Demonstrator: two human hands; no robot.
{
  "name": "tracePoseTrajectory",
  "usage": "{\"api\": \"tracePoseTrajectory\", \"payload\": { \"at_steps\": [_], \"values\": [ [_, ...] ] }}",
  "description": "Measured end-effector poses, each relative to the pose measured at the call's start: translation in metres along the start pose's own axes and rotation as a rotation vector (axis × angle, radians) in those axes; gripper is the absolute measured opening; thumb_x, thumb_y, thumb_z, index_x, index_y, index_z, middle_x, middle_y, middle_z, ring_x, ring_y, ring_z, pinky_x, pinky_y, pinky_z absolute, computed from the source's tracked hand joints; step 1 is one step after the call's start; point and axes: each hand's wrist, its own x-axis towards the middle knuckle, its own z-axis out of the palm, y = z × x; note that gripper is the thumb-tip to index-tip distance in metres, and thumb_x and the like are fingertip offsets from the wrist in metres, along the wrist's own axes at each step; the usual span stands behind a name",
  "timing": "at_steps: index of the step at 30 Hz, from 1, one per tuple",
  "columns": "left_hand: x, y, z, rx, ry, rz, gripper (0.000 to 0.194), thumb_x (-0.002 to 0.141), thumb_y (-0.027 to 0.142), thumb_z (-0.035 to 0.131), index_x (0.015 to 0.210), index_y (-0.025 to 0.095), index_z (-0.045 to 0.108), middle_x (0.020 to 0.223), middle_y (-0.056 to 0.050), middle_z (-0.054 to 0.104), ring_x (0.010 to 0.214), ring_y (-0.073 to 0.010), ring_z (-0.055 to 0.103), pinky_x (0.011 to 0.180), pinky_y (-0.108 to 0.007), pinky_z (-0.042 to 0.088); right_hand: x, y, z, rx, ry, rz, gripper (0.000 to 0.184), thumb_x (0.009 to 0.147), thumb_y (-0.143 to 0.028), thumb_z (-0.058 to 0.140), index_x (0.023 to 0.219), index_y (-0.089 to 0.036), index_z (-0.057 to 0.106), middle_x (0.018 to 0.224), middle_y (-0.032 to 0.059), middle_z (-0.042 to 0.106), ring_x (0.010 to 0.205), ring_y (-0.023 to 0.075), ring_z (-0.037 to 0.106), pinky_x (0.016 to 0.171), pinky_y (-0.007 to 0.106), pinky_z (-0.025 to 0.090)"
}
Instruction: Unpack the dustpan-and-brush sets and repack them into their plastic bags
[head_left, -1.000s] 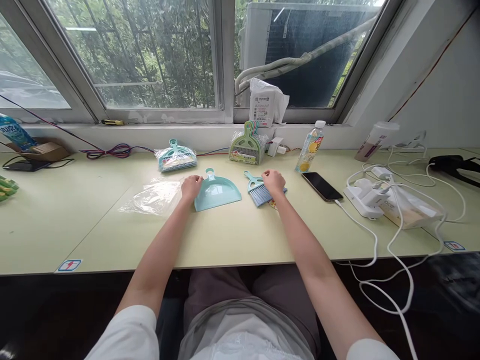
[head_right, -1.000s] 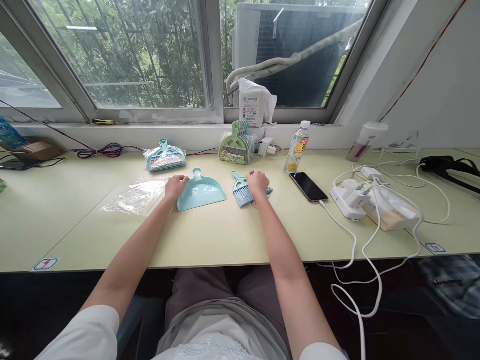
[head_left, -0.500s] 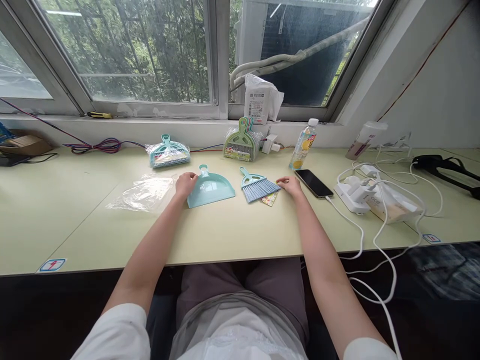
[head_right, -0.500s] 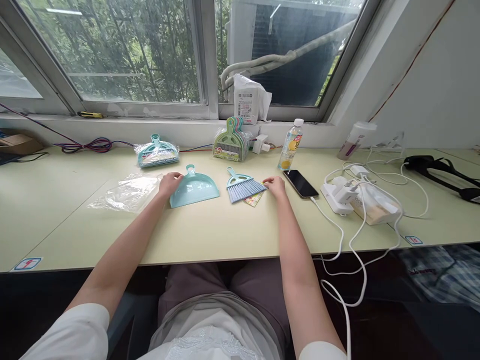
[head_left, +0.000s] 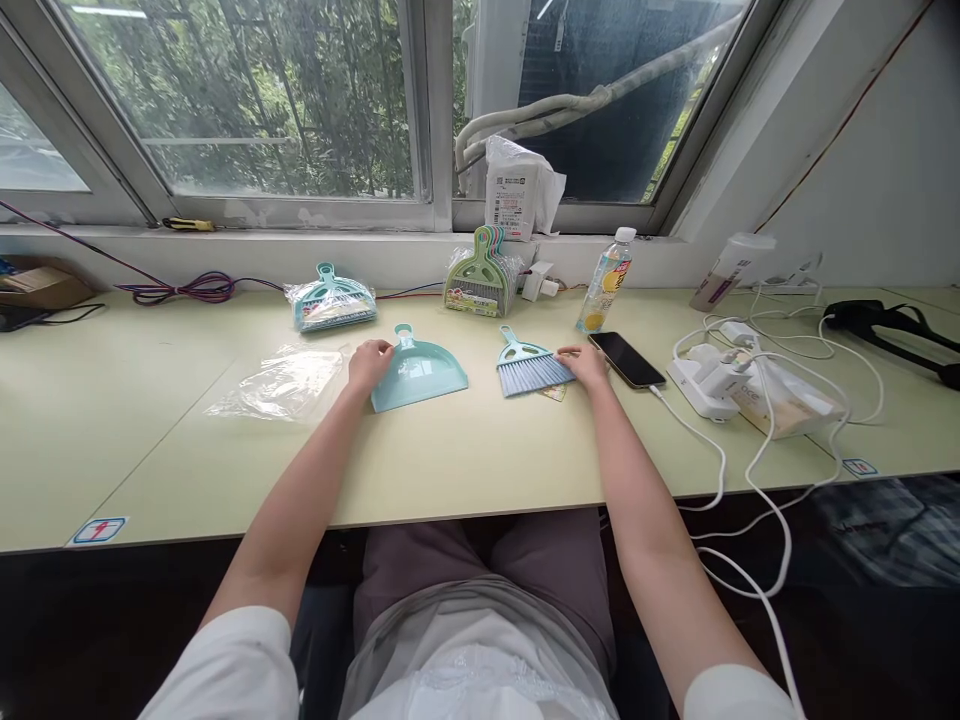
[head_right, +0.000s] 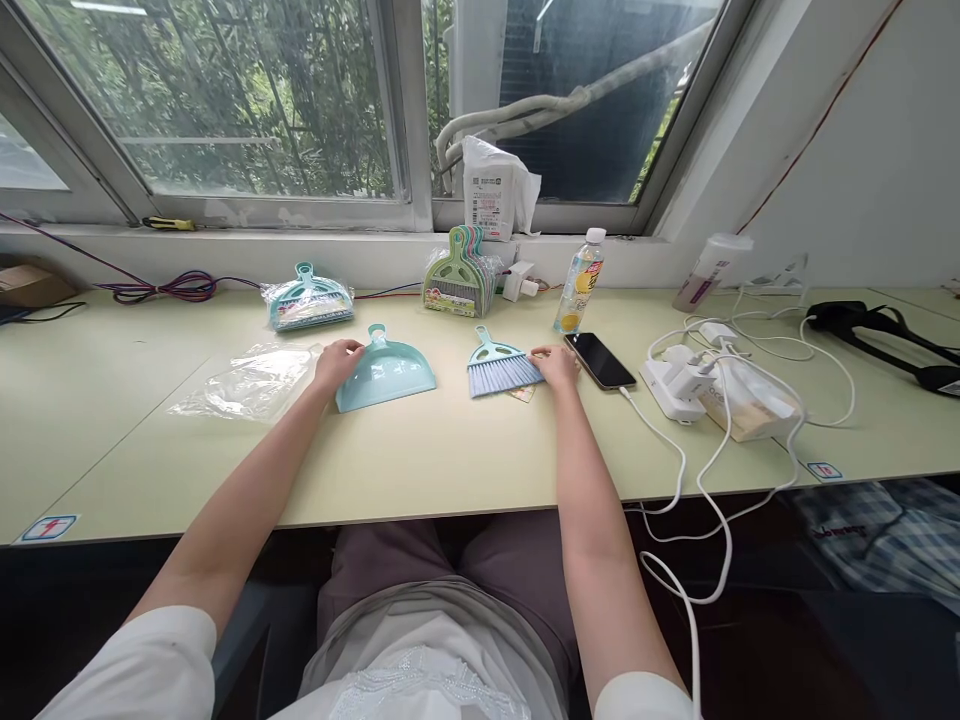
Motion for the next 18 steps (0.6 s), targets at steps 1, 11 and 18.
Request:
{"api": "tracePoseTrajectory", "payload": {
  "at_steps": [1, 11, 18],
  "values": [
    [0.0, 0.001, 0.0, 0.006, 0.0, 0.001, 0.035, 0.085, 0.037, 0.042, 0.1, 0.021, 0.07, 0.115, -0.007, 0.067, 0.108, -0.0253, 0.059, 0.089, -0.032, 0.046, -0.003, -0.003, 0.0, -0.041, -0.012, -0.03, 0.032, 0.07, -0.044, 0.071, 0.099, -0.03, 0.074, 0.12, 0.0073, 0.065, 0.119, 0.0299, 0.05, 0.098, 0.044, 0.037],
    [-0.005, 0.006, -0.002, 0.052, -0.021, 0.009, 0.032, 0.088, 0.033, 0.042, 0.104, 0.022, 0.067, 0.117, -0.009, 0.064, 0.112, -0.0259, 0.056, 0.093, -0.034, 0.043, -0.024, -0.023, 0.0, -0.119, -0.148, -0.191, 0.026, 0.08, -0.043, 0.061, 0.103, -0.036, 0.071, 0.13, 0.0008, 0.057, 0.123, 0.0286, 0.042, 0.1, 0.048, 0.029],
    [-0.045, 0.066, -0.011, 0.068, 0.126, 0.498, 0.037, 0.094, 0.036, 0.039, 0.121, 0.021, 0.059, 0.134, -0.009, 0.051, 0.125, -0.0252, 0.045, 0.107, -0.04, 0.033, -0.017, -0.016, -0.011, -0.123, -0.225, -0.087, 0.044, 0.067, -0.051, 0.074, 0.104, -0.028, 0.069, 0.112, 0.0059, 0.065, 0.118, 0.0292, 0.049, 0.097, 0.044, 0.036]
  ]
}}
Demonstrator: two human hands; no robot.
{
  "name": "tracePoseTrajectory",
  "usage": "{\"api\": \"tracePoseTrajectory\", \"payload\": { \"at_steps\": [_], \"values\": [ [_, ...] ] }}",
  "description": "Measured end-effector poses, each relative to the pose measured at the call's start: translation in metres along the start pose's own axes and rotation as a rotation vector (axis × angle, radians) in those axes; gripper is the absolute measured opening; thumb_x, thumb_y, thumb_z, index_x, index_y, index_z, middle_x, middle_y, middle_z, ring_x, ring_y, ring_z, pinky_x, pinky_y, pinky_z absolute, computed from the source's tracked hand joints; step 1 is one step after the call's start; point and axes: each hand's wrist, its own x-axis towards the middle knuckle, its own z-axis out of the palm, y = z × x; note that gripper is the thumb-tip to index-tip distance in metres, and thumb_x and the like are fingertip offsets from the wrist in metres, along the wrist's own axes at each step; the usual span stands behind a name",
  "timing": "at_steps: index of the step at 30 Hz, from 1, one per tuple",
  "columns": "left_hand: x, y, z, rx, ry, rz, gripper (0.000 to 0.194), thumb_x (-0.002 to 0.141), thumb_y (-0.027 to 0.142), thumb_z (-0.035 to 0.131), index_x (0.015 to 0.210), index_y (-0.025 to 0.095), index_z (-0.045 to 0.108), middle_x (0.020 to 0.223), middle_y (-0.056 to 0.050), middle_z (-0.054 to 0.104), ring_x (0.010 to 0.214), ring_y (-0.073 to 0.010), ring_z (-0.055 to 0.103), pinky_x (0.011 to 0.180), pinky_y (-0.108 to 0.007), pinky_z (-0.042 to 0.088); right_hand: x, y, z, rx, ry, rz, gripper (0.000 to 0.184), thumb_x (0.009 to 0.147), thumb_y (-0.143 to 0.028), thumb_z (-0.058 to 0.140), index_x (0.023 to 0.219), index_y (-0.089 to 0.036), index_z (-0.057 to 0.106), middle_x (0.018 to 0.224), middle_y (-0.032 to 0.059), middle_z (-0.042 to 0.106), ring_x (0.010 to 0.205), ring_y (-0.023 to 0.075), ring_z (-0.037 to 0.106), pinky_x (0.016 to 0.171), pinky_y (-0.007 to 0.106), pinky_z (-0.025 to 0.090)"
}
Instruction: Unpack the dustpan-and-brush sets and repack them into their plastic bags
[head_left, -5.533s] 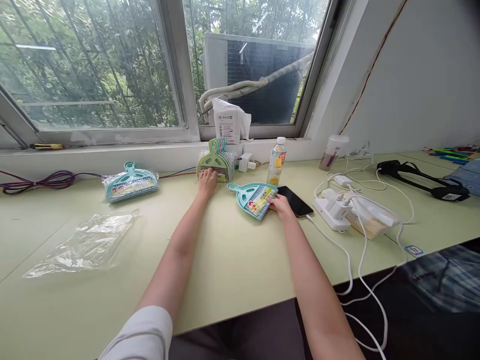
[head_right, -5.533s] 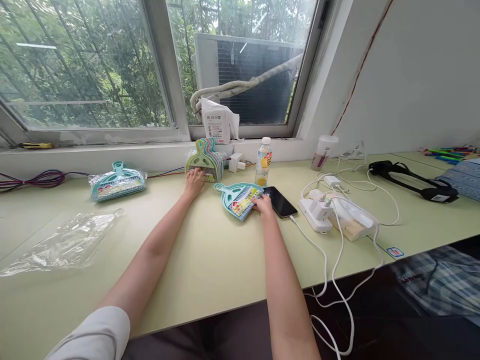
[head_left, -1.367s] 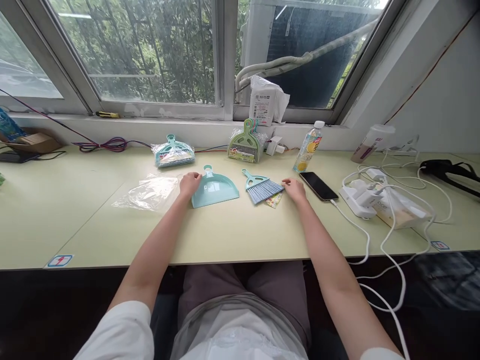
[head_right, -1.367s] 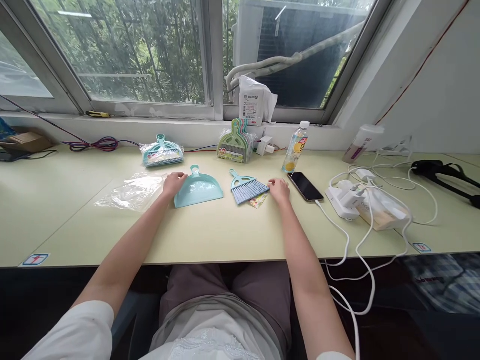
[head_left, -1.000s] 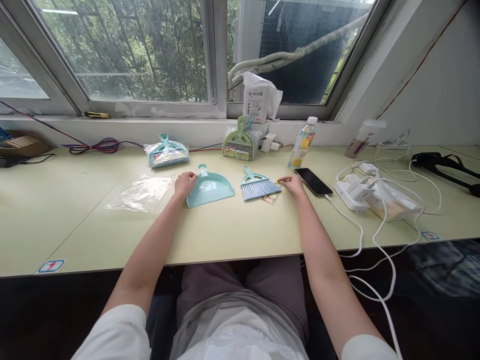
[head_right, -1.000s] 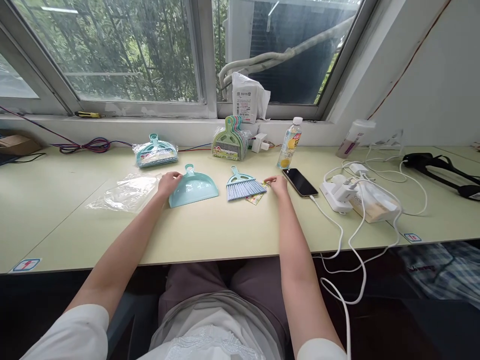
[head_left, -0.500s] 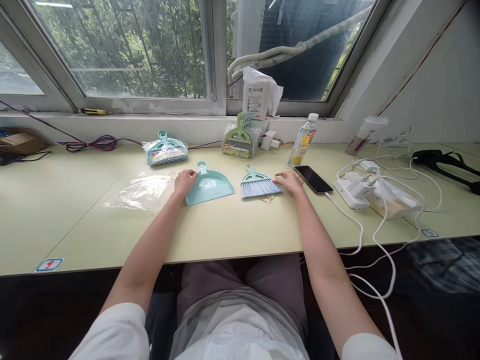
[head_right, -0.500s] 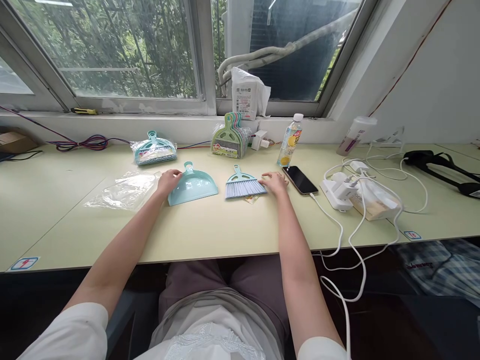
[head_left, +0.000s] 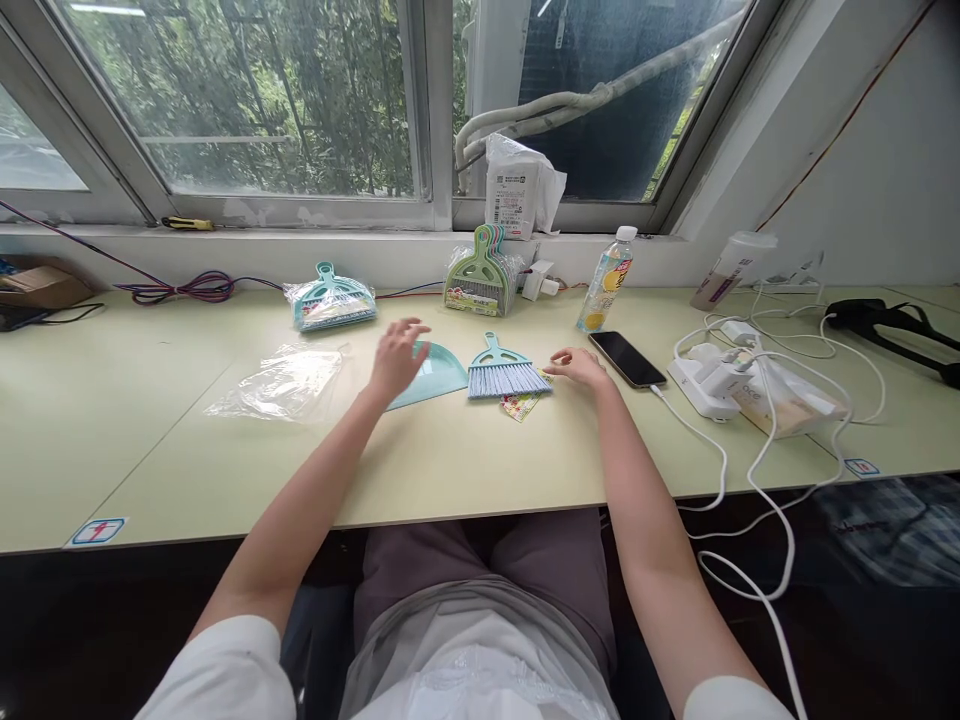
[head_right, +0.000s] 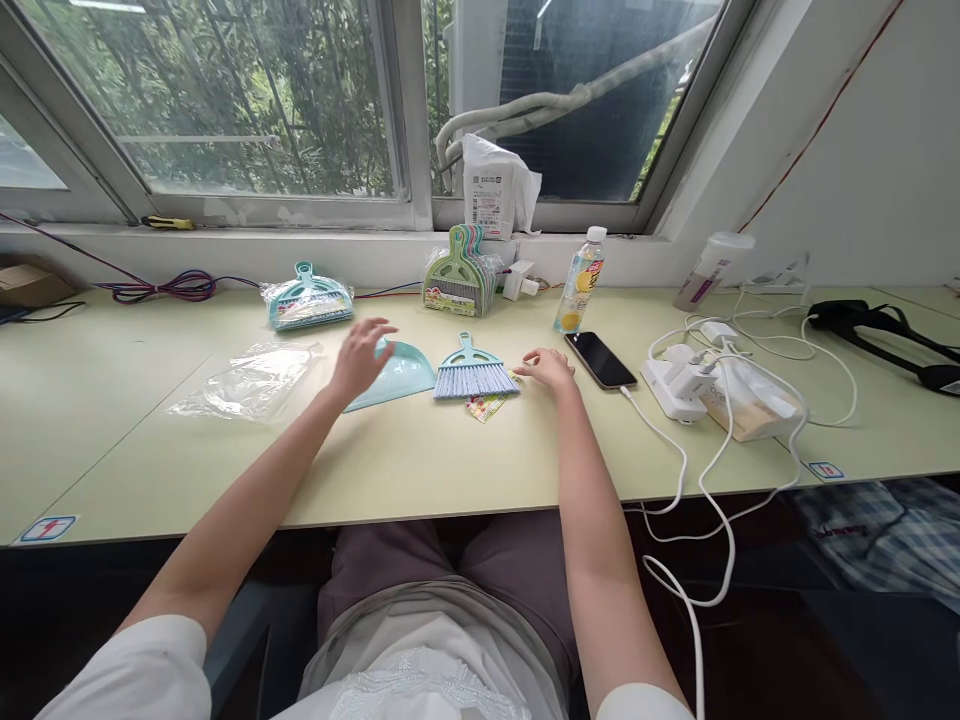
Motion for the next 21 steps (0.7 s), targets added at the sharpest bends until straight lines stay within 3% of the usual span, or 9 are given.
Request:
{"api": "tracePoseTrajectory", "payload": {
  "at_steps": [4, 6, 8, 11, 13, 16, 18, 21],
  "values": [
    [-0.016, 0.051, 0.015, -0.071, -0.287, 0.38, 0.05, 0.096, 0.046, 0.034, 0.138, 0.023, 0.044, 0.149, -0.006, 0.039, 0.138, -0.022, 0.032, 0.115, -0.04, 0.02, 0.002, 0.002, 0.002, 0.007, -0.008, -0.01, 0.034, 0.067, -0.04, 0.076, 0.099, -0.031, 0.071, 0.113, 0.0035, 0.065, 0.117, 0.027, 0.049, 0.096, 0.042, 0.037],
    [-0.024, 0.062, 0.026, -0.063, -0.448, 0.457, 0.053, 0.096, 0.05, 0.032, 0.142, 0.024, 0.04, 0.15, -0.006, 0.038, 0.139, -0.0218, 0.031, 0.117, -0.043, 0.014, 0.002, 0.003, 0.005, 0.01, 0.073, 0.032, 0.024, 0.073, -0.036, 0.071, 0.095, -0.03, 0.072, 0.111, 0.0043, 0.065, 0.113, 0.0261, 0.052, 0.095, 0.041, 0.038],
    [-0.028, 0.062, 0.035, -0.061, -0.538, 0.48, 0.055, 0.096, 0.051, 0.03, 0.144, 0.025, 0.038, 0.152, -0.005, 0.036, 0.14, -0.0217, 0.031, 0.117, -0.044, 0.014, 0.001, 0.004, 0.007, -0.017, 0.202, 0.08, 0.018, 0.078, -0.03, 0.065, 0.094, -0.026, 0.073, 0.112, 0.0081, 0.065, 0.111, 0.027, 0.053, 0.093, 0.041, 0.04],
    [-0.028, 0.055, 0.039, -0.068, -0.554, 0.462, 0.054, 0.096, 0.05, 0.03, 0.143, 0.025, 0.039, 0.153, -0.005, 0.034, 0.139, -0.0216, 0.033, 0.115, -0.04, 0.019, -0.001, 0.002, 0.009, -0.078, 0.348, 0.106, 0.022, 0.084, -0.024, 0.056, 0.096, -0.02, 0.073, 0.114, 0.015, 0.063, 0.111, 0.029, 0.054, 0.092, 0.041, 0.041],
    [-0.027, 0.052, 0.038, -0.073, -0.544, 0.447, 0.053, 0.096, 0.049, 0.031, 0.143, 0.025, 0.041, 0.152, -0.005, 0.035, 0.138, -0.0215, 0.035, 0.114, -0.038, 0.021, -0.002, -0.003, 0.009, -0.082, 0.335, 0.089, 0.026, 0.087, -0.026, 0.051, 0.098, -0.017, 0.073, 0.111, 0.0173, 0.065, 0.106, 0.0285, 0.058, 0.09, 0.039, 0.043],
    [-0.027, 0.051, 0.038, -0.082, -0.531, 0.436, 0.053, 0.096, 0.048, 0.031, 0.143, 0.025, 0.041, 0.152, -0.005, 0.035, 0.138, -0.0216, 0.034, 0.115, -0.038, 0.02, -0.004, -0.014, 0.011, -0.074, 0.189, 0.052, 0.032, 0.088, -0.035, 0.049, 0.099, -0.017, 0.073, 0.105, 0.0165, 0.068, 0.104, 0.0279, 0.06, 0.091, 0.039, 0.044],
    [-0.027, 0.052, 0.039, -0.088, -0.528, 0.434, 0.052, 0.096, 0.047, 0.031, 0.143, 0.025, 0.041, 0.152, -0.005, 0.035, 0.139, -0.0211, 0.033, 0.115, -0.038, 0.02, -0.006, -0.022, 0.016, -0.087, 0.066, -0.003, 0.033, 0.087, -0.036, 0.05, 0.107, -0.02, 0.071, 0.115, 0.0146, 0.067, 0.113, 0.0292, 0.057, 0.098, 0.043, 0.04],
    [-0.028, 0.052, 0.039, -0.092, -0.524, 0.431, 0.052, 0.096, 0.047, 0.032, 0.142, 0.026, 0.041, 0.152, -0.005, 0.035, 0.139, -0.0203, 0.033, 0.114, -0.037, 0.021, -0.006, -0.026, 0.024, -0.113, -0.032, -0.09, 0.04, 0.09, -0.027, 0.045, 0.128, -0.027, 0.057, 0.144, 0.0087, 0.048, 0.136, 0.0302, 0.037, 0.109, 0.061, 0.019]
  ]
}}
